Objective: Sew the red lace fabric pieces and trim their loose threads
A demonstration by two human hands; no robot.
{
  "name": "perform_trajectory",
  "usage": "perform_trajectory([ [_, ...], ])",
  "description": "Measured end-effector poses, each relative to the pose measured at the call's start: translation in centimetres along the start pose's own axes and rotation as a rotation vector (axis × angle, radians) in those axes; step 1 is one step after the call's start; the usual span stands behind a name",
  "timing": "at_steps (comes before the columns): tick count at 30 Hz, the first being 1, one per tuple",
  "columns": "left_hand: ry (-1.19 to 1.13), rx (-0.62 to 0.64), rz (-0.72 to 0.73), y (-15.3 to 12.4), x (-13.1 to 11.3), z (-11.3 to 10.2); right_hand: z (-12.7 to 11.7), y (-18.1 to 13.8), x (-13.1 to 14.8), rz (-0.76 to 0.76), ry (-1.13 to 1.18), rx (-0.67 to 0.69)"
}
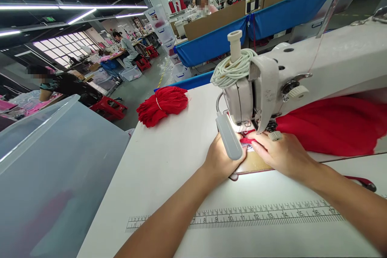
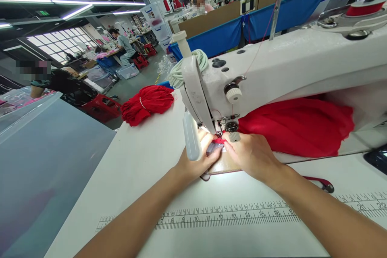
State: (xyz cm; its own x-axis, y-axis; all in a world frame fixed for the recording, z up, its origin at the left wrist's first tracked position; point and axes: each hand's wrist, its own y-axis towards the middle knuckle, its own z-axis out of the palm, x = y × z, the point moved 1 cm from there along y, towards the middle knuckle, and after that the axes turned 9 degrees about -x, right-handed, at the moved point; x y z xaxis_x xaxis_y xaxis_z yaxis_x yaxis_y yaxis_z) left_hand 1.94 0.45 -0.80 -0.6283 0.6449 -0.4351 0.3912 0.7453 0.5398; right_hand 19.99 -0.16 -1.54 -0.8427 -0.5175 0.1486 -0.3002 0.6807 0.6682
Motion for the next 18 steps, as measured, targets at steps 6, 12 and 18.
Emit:
perform_trajectory([
  [6, 0.058, -0.071, -0.010, 0.07, -0.11, -0.24, -0.02, -0.09, 0.06, -0.052, -0.031, -0.025],
  [12, -0.058, -0.018, 0.057, 0.31, 0.09, -0.31, -0.47, 0.19, 0.44, -0.128, 0.027, 0.015],
  [18, -0.108, -0.005, -0.006, 0.27, 0.23, -0.25, -0.67, 0.62, 0.78, -0.183, -0.009, -0.021],
])
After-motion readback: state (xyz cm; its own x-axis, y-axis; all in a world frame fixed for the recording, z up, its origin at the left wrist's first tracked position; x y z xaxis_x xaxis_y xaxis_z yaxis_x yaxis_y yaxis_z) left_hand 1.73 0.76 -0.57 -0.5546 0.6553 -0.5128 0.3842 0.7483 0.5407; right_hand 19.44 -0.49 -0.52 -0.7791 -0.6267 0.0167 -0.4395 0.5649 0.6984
